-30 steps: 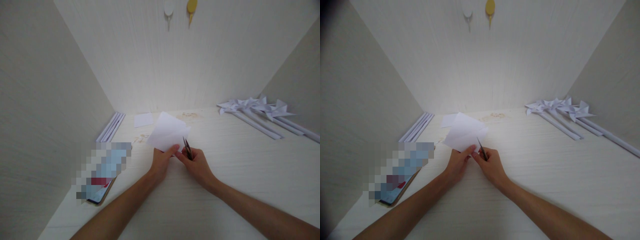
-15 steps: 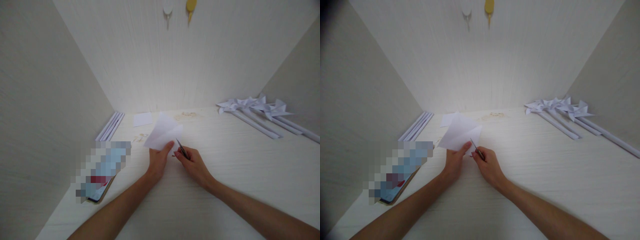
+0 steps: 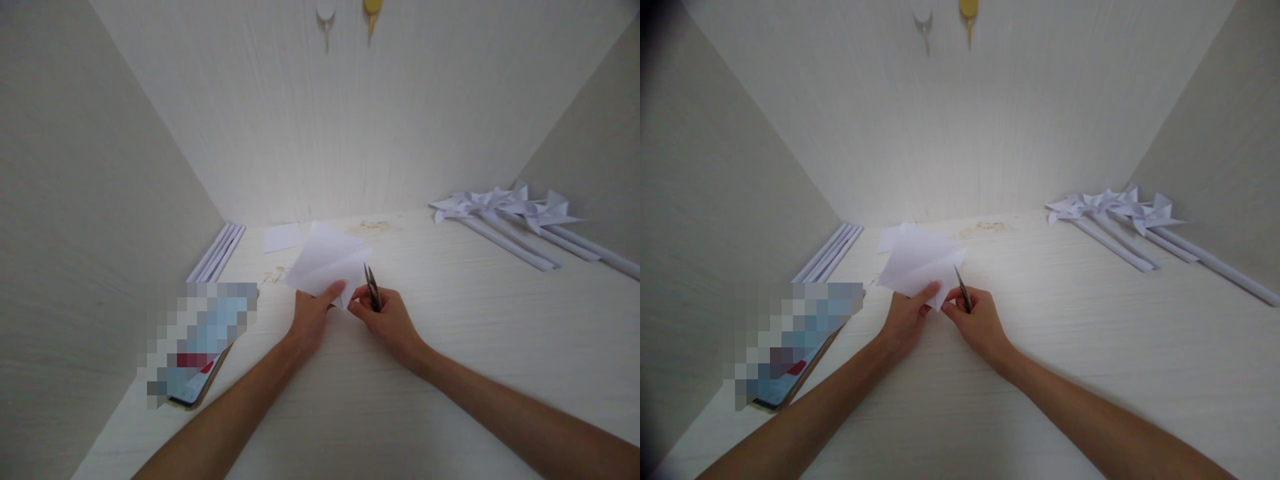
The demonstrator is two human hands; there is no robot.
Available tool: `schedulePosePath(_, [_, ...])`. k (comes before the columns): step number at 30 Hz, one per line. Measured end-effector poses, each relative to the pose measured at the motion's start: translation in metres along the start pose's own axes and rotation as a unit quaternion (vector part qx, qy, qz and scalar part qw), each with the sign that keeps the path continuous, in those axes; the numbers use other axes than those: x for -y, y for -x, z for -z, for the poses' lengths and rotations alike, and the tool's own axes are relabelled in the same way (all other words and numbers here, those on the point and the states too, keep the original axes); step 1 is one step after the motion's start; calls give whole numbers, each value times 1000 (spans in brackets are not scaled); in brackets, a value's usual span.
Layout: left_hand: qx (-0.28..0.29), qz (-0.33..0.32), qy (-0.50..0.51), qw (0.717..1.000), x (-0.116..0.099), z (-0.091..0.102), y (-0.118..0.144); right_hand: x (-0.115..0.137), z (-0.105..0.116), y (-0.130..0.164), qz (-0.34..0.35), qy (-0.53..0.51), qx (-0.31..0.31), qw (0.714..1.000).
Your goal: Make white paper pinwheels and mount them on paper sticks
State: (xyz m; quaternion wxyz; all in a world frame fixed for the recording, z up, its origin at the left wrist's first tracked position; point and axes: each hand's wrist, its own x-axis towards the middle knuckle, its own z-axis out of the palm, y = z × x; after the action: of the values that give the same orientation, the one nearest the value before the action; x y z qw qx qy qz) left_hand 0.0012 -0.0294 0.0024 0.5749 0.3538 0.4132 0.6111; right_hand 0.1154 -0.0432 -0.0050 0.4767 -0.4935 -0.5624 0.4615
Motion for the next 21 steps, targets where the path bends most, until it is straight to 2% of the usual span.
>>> schedulePosePath(12, [9, -36, -50, 998, 5, 5, -3, 4, 0, 1, -17, 2, 0, 1000])
schedulePosePath(21, [29, -29, -56, 998, 4, 6, -2, 3, 0, 1, -26, -21, -1, 999])
